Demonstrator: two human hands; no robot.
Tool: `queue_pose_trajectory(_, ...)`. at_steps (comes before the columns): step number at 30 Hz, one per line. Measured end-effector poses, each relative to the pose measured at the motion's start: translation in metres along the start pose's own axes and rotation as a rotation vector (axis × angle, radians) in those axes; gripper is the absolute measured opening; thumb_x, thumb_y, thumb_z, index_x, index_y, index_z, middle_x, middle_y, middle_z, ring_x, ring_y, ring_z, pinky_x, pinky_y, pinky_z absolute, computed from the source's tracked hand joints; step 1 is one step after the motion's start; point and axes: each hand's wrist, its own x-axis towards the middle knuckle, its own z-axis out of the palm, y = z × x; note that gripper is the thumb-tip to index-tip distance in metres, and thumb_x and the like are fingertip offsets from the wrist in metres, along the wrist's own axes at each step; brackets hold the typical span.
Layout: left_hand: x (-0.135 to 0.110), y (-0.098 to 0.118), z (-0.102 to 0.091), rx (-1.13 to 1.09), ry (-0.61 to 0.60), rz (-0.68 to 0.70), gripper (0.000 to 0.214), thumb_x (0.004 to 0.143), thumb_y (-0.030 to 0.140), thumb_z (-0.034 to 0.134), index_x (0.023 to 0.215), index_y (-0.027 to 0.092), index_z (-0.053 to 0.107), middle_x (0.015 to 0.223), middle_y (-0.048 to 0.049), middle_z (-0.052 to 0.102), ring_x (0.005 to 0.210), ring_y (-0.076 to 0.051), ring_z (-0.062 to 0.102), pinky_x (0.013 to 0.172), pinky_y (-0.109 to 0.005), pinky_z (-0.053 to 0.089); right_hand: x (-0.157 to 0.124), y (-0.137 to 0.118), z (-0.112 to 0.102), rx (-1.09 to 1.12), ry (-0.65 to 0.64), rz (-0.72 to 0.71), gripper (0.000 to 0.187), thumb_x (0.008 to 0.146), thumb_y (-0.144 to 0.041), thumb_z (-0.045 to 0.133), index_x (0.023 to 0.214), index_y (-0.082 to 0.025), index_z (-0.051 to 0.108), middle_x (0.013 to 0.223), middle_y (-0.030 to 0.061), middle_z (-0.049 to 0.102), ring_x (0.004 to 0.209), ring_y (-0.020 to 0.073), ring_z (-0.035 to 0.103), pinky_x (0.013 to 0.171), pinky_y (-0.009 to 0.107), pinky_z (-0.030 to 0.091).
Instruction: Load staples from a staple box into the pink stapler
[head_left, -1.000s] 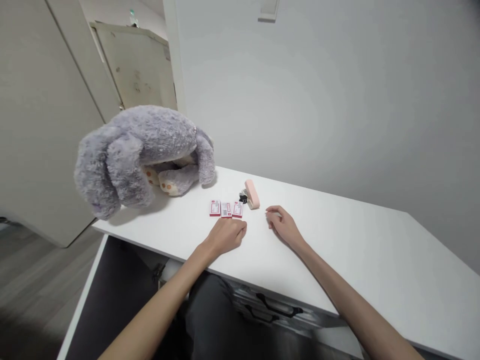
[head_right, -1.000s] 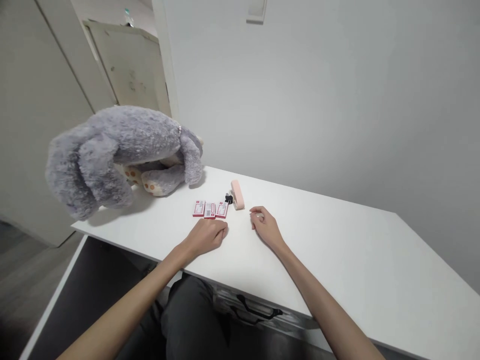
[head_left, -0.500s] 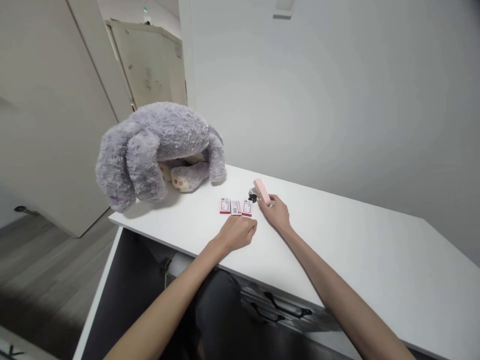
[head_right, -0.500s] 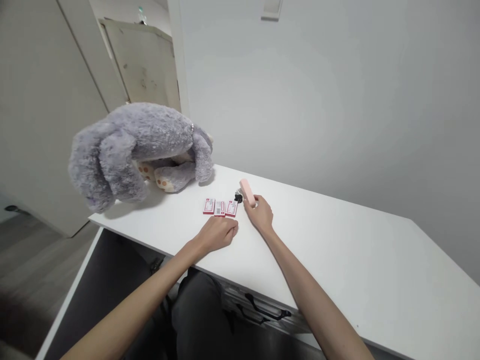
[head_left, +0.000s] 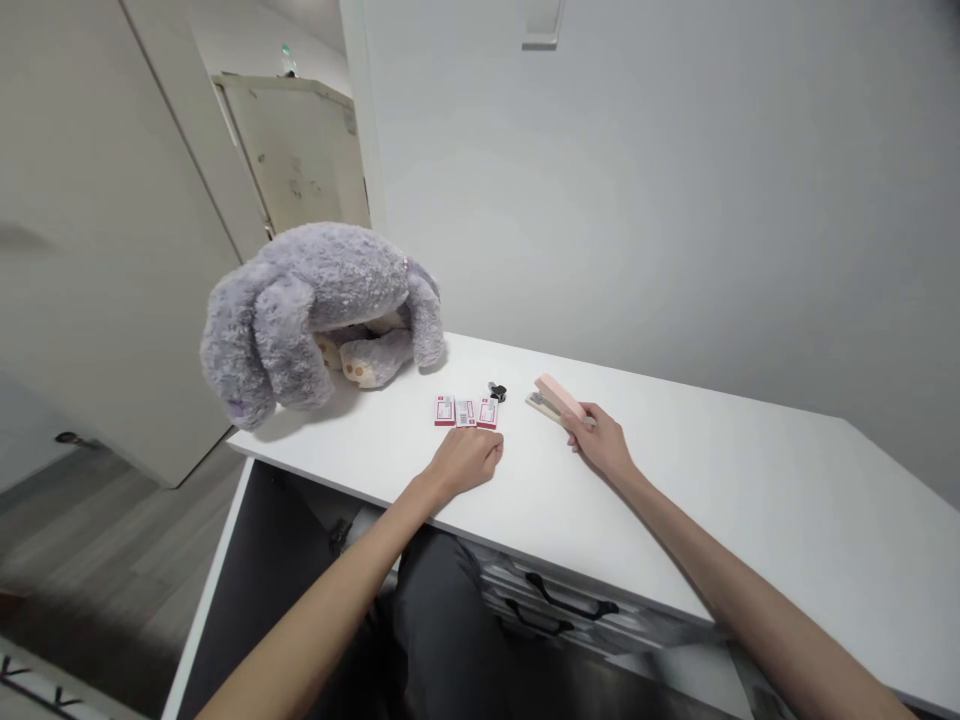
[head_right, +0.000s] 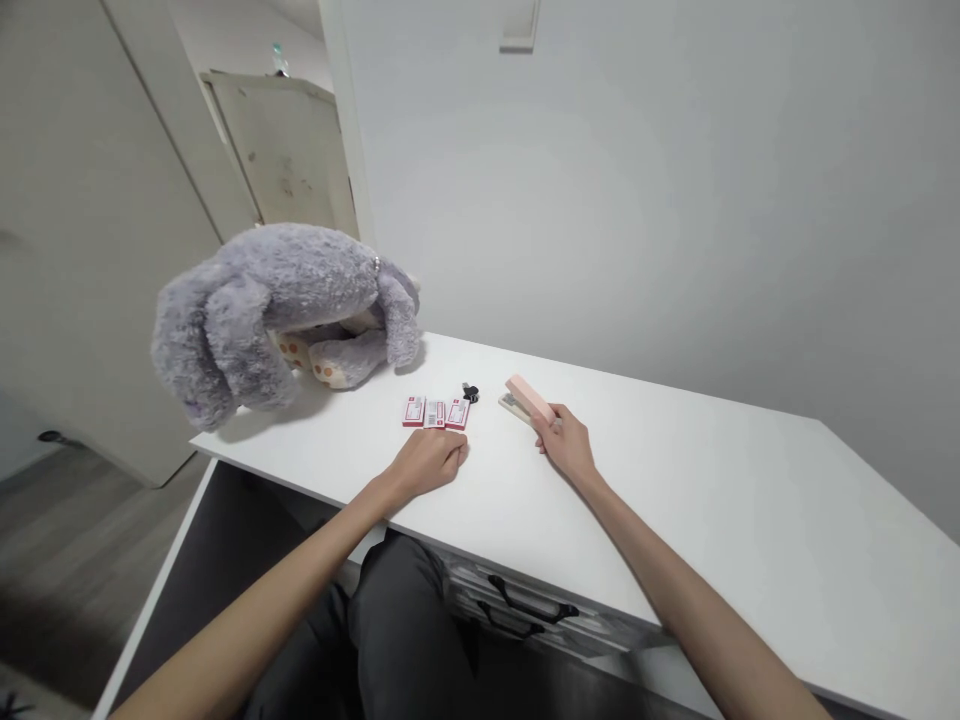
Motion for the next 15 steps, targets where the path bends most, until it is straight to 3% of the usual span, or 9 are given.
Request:
queue_pose_trajectory(3, 0.001, -0.001, 0.000, 0.004, 0.012, -0.011, 0.024, 0.091, 0.009, 0.052, 0.077, 0.020, 0.068, 0.076, -0.0047, 0.073, 0.069, -0.021, 0.065, 0.065, -0.032, 0.037, -0.007, 0.015, -0.029, 0.052, -0.151, -0.040, 0.051, 0.091, -0.059, 0.069, 0.122, -0.018, 0.069, 0.062, -0.0017, 0.065, 0.054, 0.0181, 0.060, 0.056, 0.031, 0.050)
queue_pose_trajectory(6, 0.002, 0.001, -0.001, 0.009, 0.053, -0.021, 0.025, 0.095, 0.011, 0.049, 0.083, 0.020, 0.069, 0.085, -0.0064, 0.075, 0.079, -0.023, 0.067, 0.070, -0.033, 0.042, -0.011, 0.024, -0.044, 0.083, -0.243, -0.077, 0.055, 0.091, -0.061, 0.071, 0.127, -0.020, 0.068, 0.073, -0.0007, 0.068, 0.059, 0.0171, 0.059, 0.060, 0.031, 0.049)
queue_pose_trajectory(10, 0.005, 0.009, 0.002, -0.093, 0.210, 0.043, 0.022, 0.098, 0.014, 0.049, 0.103, 0.019, 0.070, 0.103, -0.0092, 0.073, 0.098, -0.025, 0.067, 0.084, -0.035, 0.048, -0.012, 0.020, -0.047, 0.046, -0.310, -0.163, 0.052, 0.092, -0.060, 0.072, 0.127, -0.022, 0.071, 0.094, 0.0031, 0.073, 0.069, 0.0177, 0.059, 0.067, 0.033, 0.049)
queue_pose_trajectory(15, 0.022, 0.023, 0.013, -0.366, 0.242, -0.032, 0.028, 0.104, 0.035, 0.056, 0.122, 0.019, 0.069, 0.103, -0.0077, 0.068, 0.088, -0.021, 0.064, 0.081, -0.035, 0.049, -0.011, 0.011, -0.047, 0.010, -0.365, -0.241, 0.047, 0.091, -0.057, 0.072, 0.124, -0.024, 0.074, 0.107, 0.0045, 0.076, 0.083, 0.0212, 0.061, 0.077, 0.035, 0.050)
